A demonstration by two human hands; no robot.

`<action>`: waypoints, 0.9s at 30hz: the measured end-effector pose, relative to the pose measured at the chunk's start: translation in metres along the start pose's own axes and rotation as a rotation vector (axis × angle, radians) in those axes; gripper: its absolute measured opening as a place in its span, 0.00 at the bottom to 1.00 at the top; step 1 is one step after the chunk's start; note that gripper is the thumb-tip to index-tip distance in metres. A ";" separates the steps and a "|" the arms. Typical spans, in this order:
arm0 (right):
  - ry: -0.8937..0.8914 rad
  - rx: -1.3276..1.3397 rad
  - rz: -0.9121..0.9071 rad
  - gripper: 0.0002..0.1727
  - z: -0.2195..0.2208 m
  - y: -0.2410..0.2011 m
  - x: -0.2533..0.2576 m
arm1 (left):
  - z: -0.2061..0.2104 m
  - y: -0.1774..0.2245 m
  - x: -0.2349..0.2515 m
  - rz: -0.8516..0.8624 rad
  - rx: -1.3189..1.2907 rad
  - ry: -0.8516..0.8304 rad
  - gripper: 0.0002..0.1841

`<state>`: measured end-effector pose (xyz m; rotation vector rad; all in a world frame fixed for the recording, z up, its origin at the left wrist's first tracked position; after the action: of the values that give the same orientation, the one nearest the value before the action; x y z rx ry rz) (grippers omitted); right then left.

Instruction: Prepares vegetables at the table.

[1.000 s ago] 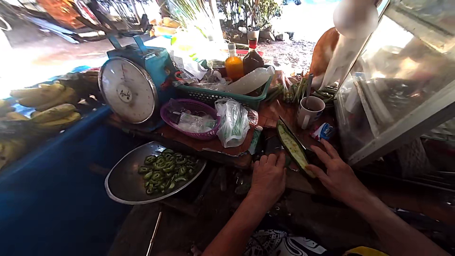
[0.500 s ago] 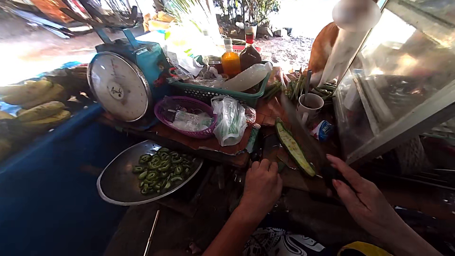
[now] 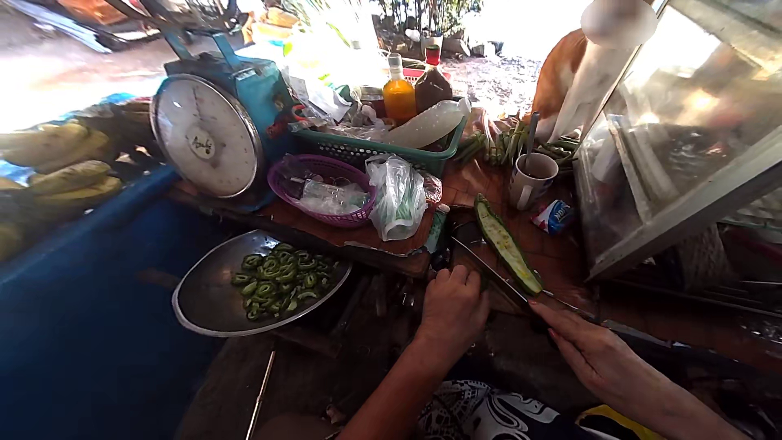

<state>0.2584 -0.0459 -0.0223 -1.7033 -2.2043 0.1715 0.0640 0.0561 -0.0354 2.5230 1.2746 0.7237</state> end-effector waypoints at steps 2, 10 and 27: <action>-0.025 -0.051 -0.005 0.28 0.001 -0.002 0.000 | 0.001 0.000 0.000 0.003 -0.002 -0.004 0.18; -0.088 -0.125 -0.015 0.30 -0.002 -0.008 0.001 | -0.002 0.001 0.009 -0.100 -0.186 -0.135 0.16; -0.138 -0.099 -0.022 0.29 -0.013 -0.001 0.015 | -0.008 0.001 0.018 -0.167 -0.235 -0.285 0.15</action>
<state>0.2585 -0.0334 -0.0070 -1.7673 -2.3660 0.1823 0.0696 0.0703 -0.0223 2.2062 1.2047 0.4296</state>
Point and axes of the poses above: each hand's wrist, its own x-axis towards the middle knuckle, its own z-axis out of the palm, y = z × x, the point moved 4 cm from there along x, towards the middle knuckle, and after that the axes turned 13 degrees about -x, right-handed, at the moved point
